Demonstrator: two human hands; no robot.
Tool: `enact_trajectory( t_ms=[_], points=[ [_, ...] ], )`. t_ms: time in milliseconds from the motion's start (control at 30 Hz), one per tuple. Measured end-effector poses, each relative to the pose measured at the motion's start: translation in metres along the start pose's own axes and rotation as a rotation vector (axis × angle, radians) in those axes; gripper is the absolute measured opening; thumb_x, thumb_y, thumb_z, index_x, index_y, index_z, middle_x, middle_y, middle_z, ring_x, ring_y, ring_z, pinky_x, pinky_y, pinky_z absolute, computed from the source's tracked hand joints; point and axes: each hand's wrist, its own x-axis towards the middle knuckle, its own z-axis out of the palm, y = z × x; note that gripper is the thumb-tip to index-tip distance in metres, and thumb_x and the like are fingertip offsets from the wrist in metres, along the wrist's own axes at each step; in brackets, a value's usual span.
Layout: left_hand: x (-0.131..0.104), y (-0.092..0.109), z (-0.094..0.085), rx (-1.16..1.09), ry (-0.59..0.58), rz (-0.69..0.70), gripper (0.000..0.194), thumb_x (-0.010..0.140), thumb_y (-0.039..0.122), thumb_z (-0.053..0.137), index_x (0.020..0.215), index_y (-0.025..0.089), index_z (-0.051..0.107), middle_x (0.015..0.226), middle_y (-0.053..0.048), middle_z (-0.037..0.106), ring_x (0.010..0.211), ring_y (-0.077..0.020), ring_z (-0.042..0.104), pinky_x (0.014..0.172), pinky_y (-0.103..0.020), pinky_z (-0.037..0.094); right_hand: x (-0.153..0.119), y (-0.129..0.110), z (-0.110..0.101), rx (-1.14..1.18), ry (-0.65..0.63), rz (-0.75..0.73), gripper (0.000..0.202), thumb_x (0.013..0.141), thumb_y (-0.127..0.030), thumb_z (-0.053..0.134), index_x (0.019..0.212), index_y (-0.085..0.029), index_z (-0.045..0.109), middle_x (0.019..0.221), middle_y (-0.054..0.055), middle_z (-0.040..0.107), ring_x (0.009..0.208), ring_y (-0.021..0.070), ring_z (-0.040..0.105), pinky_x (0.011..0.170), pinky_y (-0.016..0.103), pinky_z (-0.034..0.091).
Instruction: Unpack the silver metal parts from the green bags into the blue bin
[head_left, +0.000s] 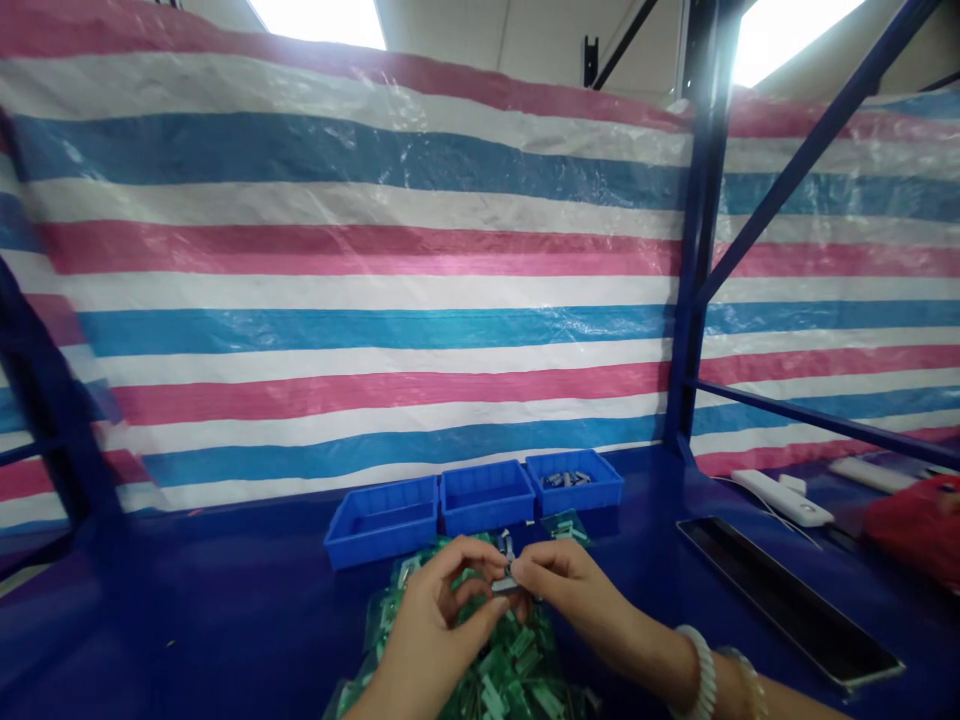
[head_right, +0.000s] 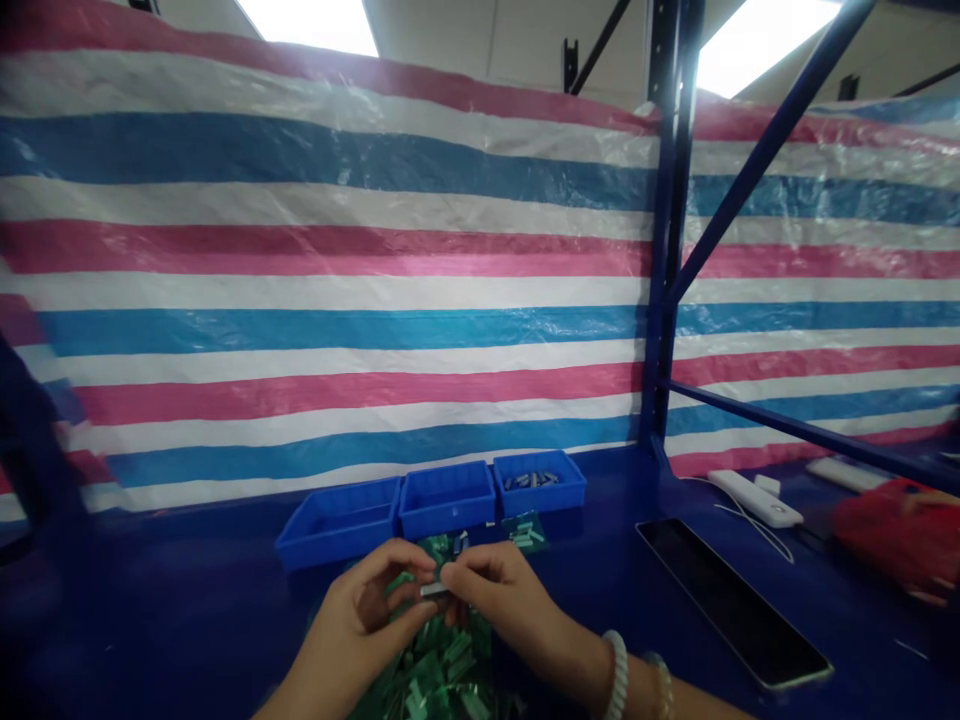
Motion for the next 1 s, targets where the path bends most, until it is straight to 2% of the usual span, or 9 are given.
enact_trajectory(
  t_ms=[67, 200, 400, 500, 600, 700, 800, 900, 1000],
  points=[
    [-0.001, 0.0, 0.0, 0.069, 0.06, 0.024, 0.017, 0.072, 0.017, 0.067, 0.088, 0.021, 0.064, 0.088, -0.002, 0.06, 0.083, -0.0188, 0.063, 0.07, -0.027, 0.054, 0.001, 0.0, -0.001, -0.012, 0.059, -0.026, 0.033, 0.079, -0.044, 0.066, 0.062, -0.017, 0.066, 0.056, -0.001, 0.06, 0.056, 0.0124, 0.053, 0.057, 0.024, 0.042],
    [-0.001, 0.0, -0.003, 0.163, 0.123, -0.03, 0.011, 0.075, 0.027, 0.066, 0.084, 0.021, 0.063, 0.079, -0.002, 0.062, 0.072, -0.017, 0.063, 0.06, -0.024, 0.052, 0.003, 0.005, -0.001, 0.027, 0.164, -0.12, 0.016, 0.071, -0.031, 0.075, 0.079, -0.018, 0.07, 0.073, 0.002, 0.069, 0.068, 0.016, 0.062, 0.065, 0.026, 0.048],
    [0.003, -0.003, -0.006, 0.104, 0.088, -0.069, 0.018, 0.076, 0.033, 0.068, 0.088, 0.021, 0.064, 0.088, -0.005, 0.068, 0.086, -0.0213, 0.066, 0.074, -0.028, 0.053, 0.003, 0.008, -0.002, -0.051, 0.263, -0.288, 0.011, 0.073, -0.021, 0.073, 0.084, -0.021, 0.072, 0.079, 0.003, 0.067, 0.074, 0.0172, 0.062, 0.07, 0.028, 0.05],
    [0.003, -0.004, -0.004, -0.001, 0.012, -0.105, 0.019, 0.076, 0.034, 0.071, 0.084, 0.021, 0.059, 0.087, -0.003, 0.066, 0.086, -0.0189, 0.065, 0.074, -0.026, 0.051, 0.002, 0.004, -0.002, -0.097, 0.275, -0.381, 0.014, 0.072, -0.02, 0.075, 0.085, -0.023, 0.074, 0.082, 0.003, 0.065, 0.078, 0.0176, 0.061, 0.07, 0.028, 0.05],
    [0.001, -0.006, -0.001, -0.098, -0.038, -0.152, 0.03, 0.074, 0.037, 0.074, 0.073, 0.021, 0.048, 0.078, 0.002, 0.061, 0.074, -0.0139, 0.059, 0.067, -0.022, 0.047, -0.001, 0.001, 0.001, -0.186, 0.256, -0.438, 0.015, 0.073, -0.021, 0.076, 0.088, -0.024, 0.076, 0.083, 0.003, 0.064, 0.079, 0.0171, 0.061, 0.072, 0.028, 0.05],
    [0.0, -0.012, -0.002, -0.125, -0.024, -0.175, 0.041, 0.075, 0.044, 0.072, 0.068, 0.02, 0.04, 0.065, 0.007, 0.048, 0.059, -0.0089, 0.046, 0.055, -0.018, 0.038, -0.004, -0.001, 0.005, -0.298, 0.235, -0.501, 0.016, 0.076, -0.018, 0.073, 0.09, -0.025, 0.077, 0.082, 0.003, 0.062, 0.075, 0.0152, 0.06, 0.069, 0.026, 0.049],
    [0.0, -0.022, -0.007, -0.108, -0.008, -0.194, 0.042, 0.076, 0.049, 0.07, 0.069, 0.021, 0.04, 0.059, 0.009, 0.038, 0.054, -0.0082, 0.037, 0.05, -0.017, 0.032, -0.005, -0.002, 0.006, -0.356, 0.21, -0.58, 0.017, 0.079, -0.022, 0.072, 0.095, -0.024, 0.077, 0.082, 0.004, 0.061, 0.075, 0.0152, 0.06, 0.066, 0.026, 0.049],
    [0.002, -0.028, -0.011, -0.118, -0.02, -0.23, 0.04, 0.076, 0.047, 0.07, 0.07, 0.021, 0.041, 0.058, 0.008, 0.039, 0.053, -0.0085, 0.037, 0.05, -0.018, 0.032, -0.005, -0.005, 0.005, -0.382, 0.187, -0.625, 0.018, 0.081, -0.028, 0.071, 0.098, -0.022, 0.076, 0.081, 0.005, 0.062, 0.073, 0.0157, 0.06, 0.064, 0.026, 0.049],
    [0.002, -0.021, -0.011, -0.142, 0.009, -0.235, 0.042, 0.073, 0.043, 0.073, 0.067, 0.021, 0.039, 0.059, 0.007, 0.044, 0.055, -0.01, 0.044, 0.052, -0.019, 0.036, -0.003, -0.01, 0.002, -0.356, 0.192, -0.615, 0.02, 0.078, -0.033, 0.075, 0.092, -0.019, 0.076, 0.079, 0.005, 0.063, 0.073, 0.016, 0.06, 0.065, 0.027, 0.049]
  ],
)
